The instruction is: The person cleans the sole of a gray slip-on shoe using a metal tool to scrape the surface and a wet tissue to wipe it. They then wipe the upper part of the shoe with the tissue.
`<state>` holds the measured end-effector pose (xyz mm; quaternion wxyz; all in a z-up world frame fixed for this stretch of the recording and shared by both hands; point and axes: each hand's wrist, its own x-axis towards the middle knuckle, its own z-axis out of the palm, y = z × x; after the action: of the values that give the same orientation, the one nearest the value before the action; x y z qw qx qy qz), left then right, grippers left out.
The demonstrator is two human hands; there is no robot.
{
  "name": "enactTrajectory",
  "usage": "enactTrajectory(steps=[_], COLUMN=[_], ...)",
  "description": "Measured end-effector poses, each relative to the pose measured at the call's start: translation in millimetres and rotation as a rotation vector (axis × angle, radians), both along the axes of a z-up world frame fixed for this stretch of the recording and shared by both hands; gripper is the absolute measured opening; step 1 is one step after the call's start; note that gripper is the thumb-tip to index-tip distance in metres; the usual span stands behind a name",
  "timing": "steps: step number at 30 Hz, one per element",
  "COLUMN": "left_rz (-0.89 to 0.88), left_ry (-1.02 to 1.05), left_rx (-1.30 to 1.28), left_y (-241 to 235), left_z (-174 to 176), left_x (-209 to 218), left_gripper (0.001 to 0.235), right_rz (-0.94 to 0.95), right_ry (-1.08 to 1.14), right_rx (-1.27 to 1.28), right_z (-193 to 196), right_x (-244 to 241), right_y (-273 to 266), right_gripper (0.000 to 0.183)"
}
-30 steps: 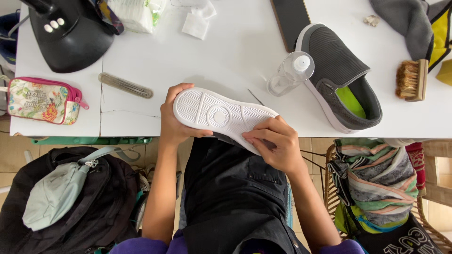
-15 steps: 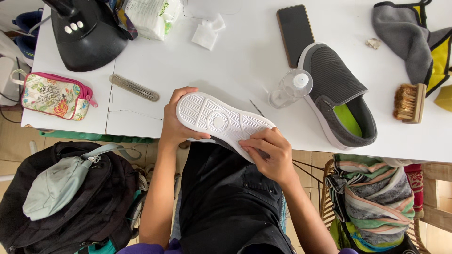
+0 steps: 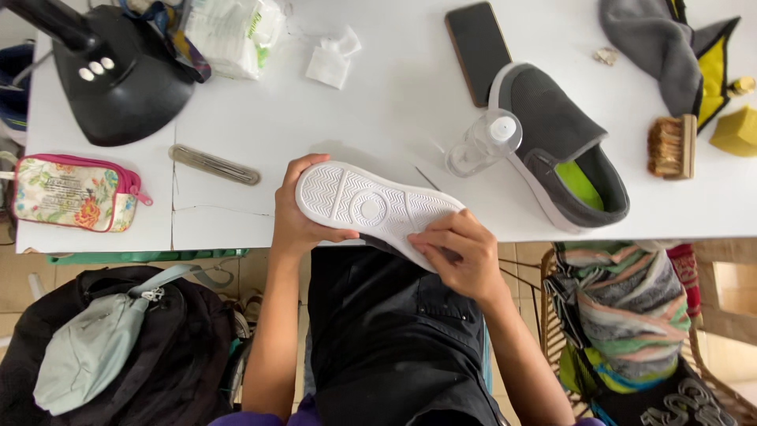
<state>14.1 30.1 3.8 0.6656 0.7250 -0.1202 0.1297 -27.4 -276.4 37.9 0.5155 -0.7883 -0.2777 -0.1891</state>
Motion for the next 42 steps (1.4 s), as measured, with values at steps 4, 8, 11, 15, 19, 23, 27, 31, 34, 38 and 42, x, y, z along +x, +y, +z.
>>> enactTrajectory(steps=[4,8,11,15,19,23,27,31,34,38,42], left_rz=[0.017,-0.002,0.005,-0.014,-0.023,-0.006,0.048,0.093,0.072,0.082,0.148], left_ry=[0.013,0.016,0.030,0.035,0.047,0.041,0.009,-0.028,-0.180,-0.346,-0.384], left_rx=[-0.012,-0.064,-0.073,-0.094,-0.077,-0.054,0.009,0.081,0.297,0.880,1.074], left_y=[0,-2,-5,-10,-7,-8,-10,-15,-17,-45,-66], left_z=[1,1,-1,-5,-4,-2,4,23,49,74,46], left_x=[3,1,2,12,13,12,0,-14,-15,-15,-13], left_gripper=[0.127,0.123,0.123,0.121,0.123,0.125,0.114,0.114,0.095,0.109,0.120], right_rz=[-0.015,-0.038,-0.035,-0.054,-0.058,-0.035,0.006,0.051,0.061,0.064,-0.118], right_ry=[0.008,0.027,0.039,0.040,0.055,0.026,0.003,0.008,-0.019,-0.012,0.021], right_rx=[-0.020,-0.023,-0.024,-0.020,0.001,-0.028,-0.042,-0.055,-0.055,-0.102,-0.168], right_z=[5,5,3,3,7,4,1,1,7,15,19], right_x=[1,-2,1,4,5,7,9,10,12,13,8], right_y=[5,6,5,4,6,4,3,1,1,1,11], right_gripper=[0.002,0.002,0.002,0.003,0.003,0.002,0.003,0.004,0.004,0.004,0.011])
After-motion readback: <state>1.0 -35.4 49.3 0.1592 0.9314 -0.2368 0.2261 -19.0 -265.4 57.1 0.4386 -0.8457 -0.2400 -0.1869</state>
